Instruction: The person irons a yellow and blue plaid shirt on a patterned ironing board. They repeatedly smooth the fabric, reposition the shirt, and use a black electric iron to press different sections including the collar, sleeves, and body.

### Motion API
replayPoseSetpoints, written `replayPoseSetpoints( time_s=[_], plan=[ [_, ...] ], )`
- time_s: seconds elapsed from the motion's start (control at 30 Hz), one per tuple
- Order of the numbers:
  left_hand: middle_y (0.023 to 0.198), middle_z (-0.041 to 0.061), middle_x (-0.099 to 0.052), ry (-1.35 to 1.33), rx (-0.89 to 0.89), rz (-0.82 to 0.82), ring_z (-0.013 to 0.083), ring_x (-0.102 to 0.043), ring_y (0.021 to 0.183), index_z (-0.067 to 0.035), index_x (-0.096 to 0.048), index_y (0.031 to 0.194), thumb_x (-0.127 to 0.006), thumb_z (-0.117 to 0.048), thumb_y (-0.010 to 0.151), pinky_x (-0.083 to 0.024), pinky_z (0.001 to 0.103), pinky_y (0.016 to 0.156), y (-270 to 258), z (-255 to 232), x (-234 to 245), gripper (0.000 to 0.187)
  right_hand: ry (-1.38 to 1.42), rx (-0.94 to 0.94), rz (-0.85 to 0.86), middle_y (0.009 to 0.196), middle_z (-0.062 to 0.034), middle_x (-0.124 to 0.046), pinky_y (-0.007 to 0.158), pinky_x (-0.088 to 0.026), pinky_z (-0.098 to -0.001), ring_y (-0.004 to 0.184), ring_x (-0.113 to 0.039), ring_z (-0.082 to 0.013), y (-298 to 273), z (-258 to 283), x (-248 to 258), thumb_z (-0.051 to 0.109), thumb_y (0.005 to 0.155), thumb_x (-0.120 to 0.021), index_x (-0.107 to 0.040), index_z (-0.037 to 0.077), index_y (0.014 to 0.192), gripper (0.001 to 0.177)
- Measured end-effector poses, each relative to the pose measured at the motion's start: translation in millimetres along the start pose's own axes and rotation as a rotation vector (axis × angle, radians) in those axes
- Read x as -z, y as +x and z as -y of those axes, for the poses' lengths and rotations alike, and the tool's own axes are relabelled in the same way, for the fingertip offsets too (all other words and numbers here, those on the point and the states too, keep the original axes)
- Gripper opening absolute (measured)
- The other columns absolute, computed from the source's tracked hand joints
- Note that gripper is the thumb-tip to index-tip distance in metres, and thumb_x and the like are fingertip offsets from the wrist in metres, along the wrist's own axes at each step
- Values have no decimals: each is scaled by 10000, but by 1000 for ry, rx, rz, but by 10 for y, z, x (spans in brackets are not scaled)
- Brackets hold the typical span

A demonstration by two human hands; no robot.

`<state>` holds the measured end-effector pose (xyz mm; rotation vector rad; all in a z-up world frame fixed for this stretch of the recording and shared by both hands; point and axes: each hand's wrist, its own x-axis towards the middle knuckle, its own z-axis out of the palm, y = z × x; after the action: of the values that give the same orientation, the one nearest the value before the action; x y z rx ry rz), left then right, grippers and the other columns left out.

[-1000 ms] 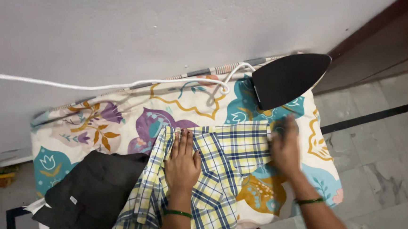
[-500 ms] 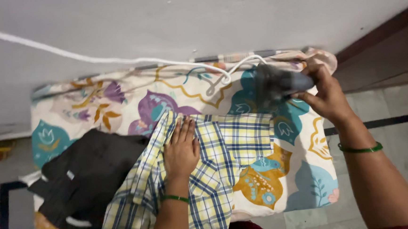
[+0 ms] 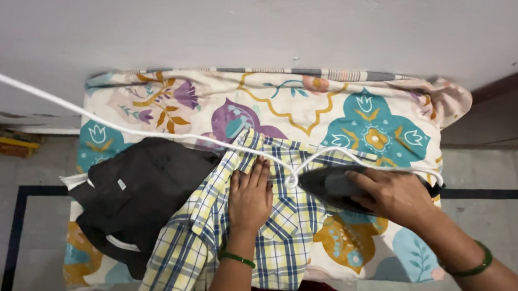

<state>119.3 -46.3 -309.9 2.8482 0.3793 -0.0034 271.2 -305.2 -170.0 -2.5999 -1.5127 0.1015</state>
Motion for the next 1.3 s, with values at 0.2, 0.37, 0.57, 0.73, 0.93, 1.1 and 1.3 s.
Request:
replayPoseSetpoints(
  time_s=[0.2,0.37,0.57,0.73,0.93,1.1,1.3],
  plan=[
    [1631,-2,-382,-59,9,-47,224,-519,1304,-159,-422,1542,-420,-326,1008,-258,496,1195,1,-32,75,560,-105,-334,102,934,-50,-713,567,-563,-436,701,-723,-320,363,209,-27,457,850,-700,-645,212,1224,451],
    [1628,1,-394,-13,14,-51,226,-518,1297,-142,-432,1536,-436,-326,1007,-270,478,1197,1,-40,59,560,-95,-326,31,956,-83,-719,558,-554,-464,719,-718,-342,858,329,-116,418,857,-729,-640,180,1211,436],
    [1553,34,-463,-25,30,-146,276,-428,1415,-101,-473,1513,-478,-284,986,-312,476,1197,-171,-1,100,558,68,-200,60,954,-119,-743,651,-565,-472,793,-723,-355,736,263,-19,386,808,-760,-639,180,1276,525],
    [1573,59,-439,-251,223,-7,292,-304,1516,-98,-456,1488,-482,-211,998,-479,389,1016,-351,43,136,503,98,-164,194,965,-106,-752,657,-571,-473,804,-727,-352,380,405,51,413,749,-774,-644,220,1309,606],
    [1582,160,-406,-212,180,-178,296,-368,1480,-13,-434,1496,-534,-90,936,-498,376,1092,-346,64,36,574,-4,-330,234,1004,-84,-750,625,-575,-466,757,-728,-348,748,743,22,427,816,-745,-635,249,1345,569],
    [1644,134,-328,-322,280,-17,286,-339,1498,-39,-363,1542,-503,124,833,-499,316,1019,-356,52,152,741,81,-196,74,880,-125,-755,643,-558,-470,759,-725,-350,1122,835,-87,386,800,-780,-664,174,1258,518],
    [1629,127,-336,-226,224,-127,280,-354,1490,-44,-379,1532,-538,84,830,-486,338,1090,-356,49,107,731,51,-218,298,883,-129,-751,661,-573,-446,779,-737,-315,752,946,-26,419,821,-766,-618,189,1326,574]
  ],
)
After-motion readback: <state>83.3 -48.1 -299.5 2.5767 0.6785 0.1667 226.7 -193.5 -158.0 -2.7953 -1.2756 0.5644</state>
